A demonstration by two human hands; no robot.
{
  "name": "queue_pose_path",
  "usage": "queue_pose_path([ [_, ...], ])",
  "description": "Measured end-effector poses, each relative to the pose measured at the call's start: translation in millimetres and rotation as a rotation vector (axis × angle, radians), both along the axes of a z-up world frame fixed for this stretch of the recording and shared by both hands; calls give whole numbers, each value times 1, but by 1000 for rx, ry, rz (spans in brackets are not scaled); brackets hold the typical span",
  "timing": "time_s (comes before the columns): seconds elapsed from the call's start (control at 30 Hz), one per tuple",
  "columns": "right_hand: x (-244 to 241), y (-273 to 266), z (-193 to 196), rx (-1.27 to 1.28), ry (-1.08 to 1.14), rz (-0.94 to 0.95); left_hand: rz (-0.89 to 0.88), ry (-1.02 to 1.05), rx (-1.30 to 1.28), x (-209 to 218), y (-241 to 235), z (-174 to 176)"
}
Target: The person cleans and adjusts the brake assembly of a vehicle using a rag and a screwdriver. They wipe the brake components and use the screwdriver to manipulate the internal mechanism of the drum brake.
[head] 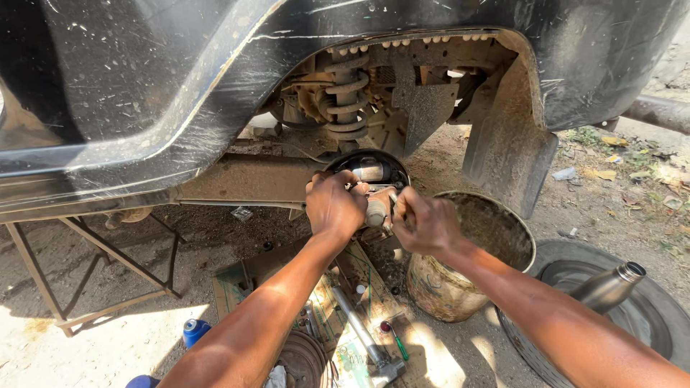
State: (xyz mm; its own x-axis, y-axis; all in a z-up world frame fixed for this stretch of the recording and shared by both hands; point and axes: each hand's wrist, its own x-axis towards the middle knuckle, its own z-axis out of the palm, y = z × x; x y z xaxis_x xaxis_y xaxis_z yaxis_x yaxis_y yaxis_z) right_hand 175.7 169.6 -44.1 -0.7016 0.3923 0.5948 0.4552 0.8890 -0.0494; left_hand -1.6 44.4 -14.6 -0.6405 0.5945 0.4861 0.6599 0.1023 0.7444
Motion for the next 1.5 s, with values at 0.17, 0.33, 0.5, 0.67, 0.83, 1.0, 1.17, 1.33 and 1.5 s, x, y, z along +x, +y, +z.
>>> queue_pose_path([
  [0.17,42,-4,-81,-390,-508,-256,6,70,84,-4,8,-12],
  [0.33,66,-3,-170,-596,-853,-135,8,215,170,-15,14,-25],
  [0.5,57,17,-290,-713,-1033,-190,3,220,133,-10,0,-18],
  [0.67,32,-3,-289,-537,-1326,-181,-48,51,22,-5,-10,-2],
  [0.83,32,-43,-244,-671,-1241,-238,35,130,113,-5,-8,-8],
  [1.0,43,-48,-252,-668,-1161,-203,64,97,115,-5,-4,-14],
  [1.17,50,-34,-277,-635,-1064,-251,53,90,67,-9,-1,-16],
  [1.33,33,-22,-233,-740,-1074,-295,37,117,75,-11,-2,-17],
  [1.5,12,-21,-96,-722,-1121,-252,48,24,46,-1,-5,-11],
])
